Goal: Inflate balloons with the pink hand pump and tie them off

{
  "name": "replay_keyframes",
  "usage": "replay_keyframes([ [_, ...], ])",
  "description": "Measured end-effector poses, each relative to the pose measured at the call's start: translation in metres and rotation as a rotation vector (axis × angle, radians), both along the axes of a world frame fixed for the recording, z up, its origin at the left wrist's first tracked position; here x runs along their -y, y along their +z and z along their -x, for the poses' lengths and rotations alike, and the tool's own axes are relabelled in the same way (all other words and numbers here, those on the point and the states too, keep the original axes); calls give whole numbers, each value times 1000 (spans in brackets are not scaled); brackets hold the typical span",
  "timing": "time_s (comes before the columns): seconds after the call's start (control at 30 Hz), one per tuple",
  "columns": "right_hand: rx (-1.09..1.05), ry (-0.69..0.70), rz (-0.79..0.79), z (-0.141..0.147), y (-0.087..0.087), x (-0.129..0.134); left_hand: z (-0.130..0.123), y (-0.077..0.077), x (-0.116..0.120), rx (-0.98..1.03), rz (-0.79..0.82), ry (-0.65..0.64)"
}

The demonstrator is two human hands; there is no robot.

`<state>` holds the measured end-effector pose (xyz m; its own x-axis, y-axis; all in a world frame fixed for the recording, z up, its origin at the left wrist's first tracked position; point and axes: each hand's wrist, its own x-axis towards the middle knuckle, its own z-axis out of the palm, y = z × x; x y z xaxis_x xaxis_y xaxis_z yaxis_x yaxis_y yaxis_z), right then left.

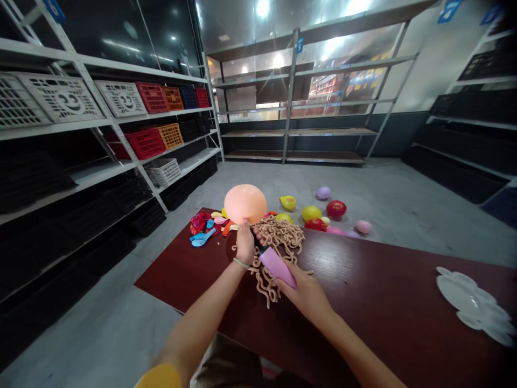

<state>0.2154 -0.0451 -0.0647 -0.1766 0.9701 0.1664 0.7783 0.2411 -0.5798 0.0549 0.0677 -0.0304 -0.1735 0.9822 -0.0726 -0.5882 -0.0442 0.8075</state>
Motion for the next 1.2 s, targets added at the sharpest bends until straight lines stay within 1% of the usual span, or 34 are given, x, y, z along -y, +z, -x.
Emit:
replay_keyframes([
  [0.03, -4, 15, 10, 1, 0, 0, 6, 1, -3, 4, 28, 7],
  [0.1, -1, 31, 19, 3, 1, 1, 24, 8, -15, 20, 60, 41],
  [0.27, 25, 60, -6, 5, 4, 4, 73, 36, -45, 11, 52, 169],
  [0.37, 22, 83, -15, 3, 5, 5, 86, 45, -51, 11, 40, 203],
  [0.43, 28, 78, -14, 2, 4, 5, 82, 47, -47, 17, 29, 214],
  [0.5, 23, 63, -14, 0, 3, 5, 70, 45, -38, 9, 10, 205],
  [0.57, -2, 43, -10, 0, 3, 4, 51, 39, -24, -6, -20, 164],
  [0.7, -76, 17, 13, 1, 7, 4, 11, 21, 3, -19, -64, 65],
  [0.77, -99, 16, 24, 1, 9, 5, 1, 16, 9, -18, -60, 36],
  [0.83, -117, 23, 27, 1, 11, 5, 0, 17, 6, -27, -55, 24],
  [0.93, -127, 41, 15, 1, 12, 4, 15, 30, -11, -49, -52, 31],
  [1.1, -108, 36, -15, -1, 10, 3, 51, 64, -45, -64, -67, 119],
  [1.2, -124, 39, -35, -2, 10, 3, 63, 80, -55, -68, -76, 144],
])
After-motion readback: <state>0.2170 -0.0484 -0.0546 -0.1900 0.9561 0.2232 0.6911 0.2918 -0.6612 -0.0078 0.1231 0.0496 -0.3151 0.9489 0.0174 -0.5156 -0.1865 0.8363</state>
